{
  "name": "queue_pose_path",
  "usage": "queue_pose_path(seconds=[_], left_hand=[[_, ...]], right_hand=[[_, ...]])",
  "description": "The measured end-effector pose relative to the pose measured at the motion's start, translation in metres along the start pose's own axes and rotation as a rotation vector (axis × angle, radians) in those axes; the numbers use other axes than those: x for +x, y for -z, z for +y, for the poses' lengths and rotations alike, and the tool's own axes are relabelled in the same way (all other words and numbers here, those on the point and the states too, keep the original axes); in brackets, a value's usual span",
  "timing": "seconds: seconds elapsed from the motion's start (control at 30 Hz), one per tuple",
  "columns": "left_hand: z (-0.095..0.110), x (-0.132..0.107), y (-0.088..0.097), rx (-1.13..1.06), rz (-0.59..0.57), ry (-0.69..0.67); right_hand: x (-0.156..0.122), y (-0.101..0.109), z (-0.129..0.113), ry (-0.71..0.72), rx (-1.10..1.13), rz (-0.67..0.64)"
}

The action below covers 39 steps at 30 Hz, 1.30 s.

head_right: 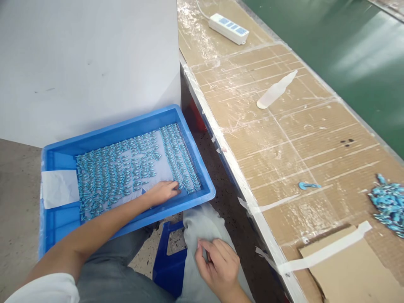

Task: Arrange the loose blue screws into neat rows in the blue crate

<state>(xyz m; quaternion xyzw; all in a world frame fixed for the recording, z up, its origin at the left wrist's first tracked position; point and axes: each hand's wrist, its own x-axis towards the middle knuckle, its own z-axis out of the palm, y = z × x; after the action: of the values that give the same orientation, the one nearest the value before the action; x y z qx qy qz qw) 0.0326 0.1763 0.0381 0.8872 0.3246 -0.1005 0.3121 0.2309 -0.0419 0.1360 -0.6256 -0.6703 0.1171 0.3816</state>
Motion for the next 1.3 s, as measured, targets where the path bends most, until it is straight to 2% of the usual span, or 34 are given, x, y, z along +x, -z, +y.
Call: queue_pose_path(seconds=[0.4, 0.63, 1.03, 1.17, 1.3], left_hand=[[0.009, 0.001, 0.013, -0.066, 0.002, 0.048], [0.002, -0.002, 0.021, -0.051, 0.062, 0.083], [-0.006, -0.003, 0.018, 0.183, 0.012, -0.078], [-0.003, -0.005, 0.017, 0.102, 0.017, -0.097], [0.002, -0.001, 0.017, 0.000, -0.005, -0.001]], right_hand=[[0.000, 0.001, 0.001, 0.003, -0.006, 0.001], [-0.002, 0.000, 0.003, 0.005, 0.000, -0.008], [-0.004, 0.000, 0.003, -0.005, -0.003, -0.006], [-0.005, 0.000, 0.003, -0.010, -0.004, -0.008], [-0.007, -0.001, 0.004, -0.021, 0.004, -0.013]])
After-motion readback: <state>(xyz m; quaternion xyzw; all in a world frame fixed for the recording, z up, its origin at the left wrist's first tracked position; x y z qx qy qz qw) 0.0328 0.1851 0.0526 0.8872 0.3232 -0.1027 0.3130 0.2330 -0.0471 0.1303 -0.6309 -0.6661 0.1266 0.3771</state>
